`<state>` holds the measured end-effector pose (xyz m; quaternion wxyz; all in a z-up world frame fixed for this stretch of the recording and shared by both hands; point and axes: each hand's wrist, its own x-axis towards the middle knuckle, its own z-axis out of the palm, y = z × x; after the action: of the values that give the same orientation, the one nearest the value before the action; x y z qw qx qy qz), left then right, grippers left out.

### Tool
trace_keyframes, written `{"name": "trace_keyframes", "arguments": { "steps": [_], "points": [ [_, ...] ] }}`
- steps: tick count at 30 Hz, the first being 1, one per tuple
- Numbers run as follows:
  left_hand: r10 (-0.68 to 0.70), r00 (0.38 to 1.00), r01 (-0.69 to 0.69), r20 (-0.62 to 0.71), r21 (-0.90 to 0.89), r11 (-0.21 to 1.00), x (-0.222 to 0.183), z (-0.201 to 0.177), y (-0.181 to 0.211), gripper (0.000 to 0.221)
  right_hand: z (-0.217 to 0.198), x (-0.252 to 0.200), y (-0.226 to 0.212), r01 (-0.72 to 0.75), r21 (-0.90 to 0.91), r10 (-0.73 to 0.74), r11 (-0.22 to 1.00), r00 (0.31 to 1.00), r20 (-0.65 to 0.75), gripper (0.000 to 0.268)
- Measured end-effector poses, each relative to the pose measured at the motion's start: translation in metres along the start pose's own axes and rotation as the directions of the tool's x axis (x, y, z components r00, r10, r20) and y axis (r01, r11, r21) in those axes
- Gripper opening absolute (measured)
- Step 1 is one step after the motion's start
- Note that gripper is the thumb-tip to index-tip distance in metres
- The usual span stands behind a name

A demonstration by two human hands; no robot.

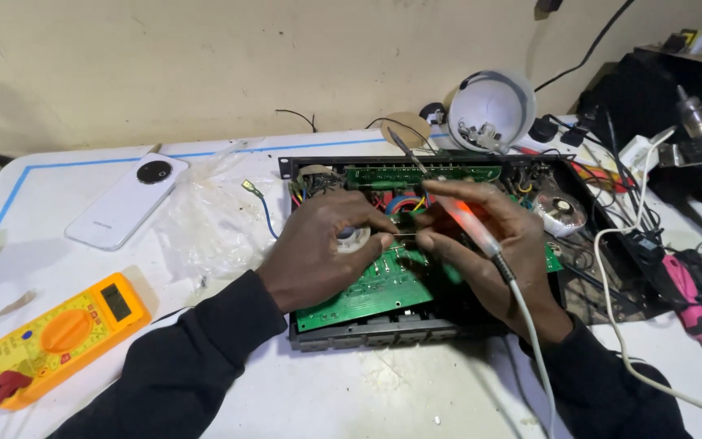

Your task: Soldering wires and components onto a circuit board during an electronics repair.

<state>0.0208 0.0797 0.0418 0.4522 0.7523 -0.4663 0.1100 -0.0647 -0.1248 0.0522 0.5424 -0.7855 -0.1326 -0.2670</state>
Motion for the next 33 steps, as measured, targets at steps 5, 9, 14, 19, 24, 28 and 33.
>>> {"name": "trace_keyframes", "arguments": {
  "steps": [5,9,14,19,24,28,33],
  "points": [
    [-0.012,0.997,0.006,0.073,0.084,0.996,0.001,0.001,0.004,0.019,0.009,-0.014,-0.002,0.025,-0.029,-0.026,0.999,0.999,-0.035,0.042],
    [0.028,0.997,-0.030,0.071,0.030,0.999,0.001,0.000,0.007,0.016,0.013,-0.018,-0.001,0.021,-0.054,-0.024,0.998,0.998,-0.057,0.043],
    [-0.053,0.997,0.054,0.054,-0.020,0.998,0.000,-0.005,0.010,0.015,0.014,-0.021,0.002,0.019,-0.189,-0.040,0.982,0.993,-0.109,0.036],
    [-0.115,0.992,0.114,-0.044,-0.014,0.993,0.000,-0.001,0.006,0.017,0.016,-0.020,0.007,-0.013,-0.175,-0.015,0.985,0.987,-0.158,0.035],
    [-0.082,0.994,0.084,-0.072,0.036,0.996,-0.006,0.006,0.000,0.015,0.016,-0.024,-0.001,-0.019,-0.124,0.007,0.992,0.996,-0.094,0.032],
    [-0.059,0.998,0.060,-0.016,0.025,0.998,-0.008,0.006,0.002,0.017,0.010,-0.024,-0.002,-0.027,-0.159,0.015,0.987,0.997,-0.072,0.035],
    [-0.108,0.994,0.107,0.018,0.048,0.993,-0.011,0.004,0.006,0.019,0.010,-0.023,0.001,-0.061,-0.136,0.049,0.989,0.994,-0.094,0.038]
  ]
}}
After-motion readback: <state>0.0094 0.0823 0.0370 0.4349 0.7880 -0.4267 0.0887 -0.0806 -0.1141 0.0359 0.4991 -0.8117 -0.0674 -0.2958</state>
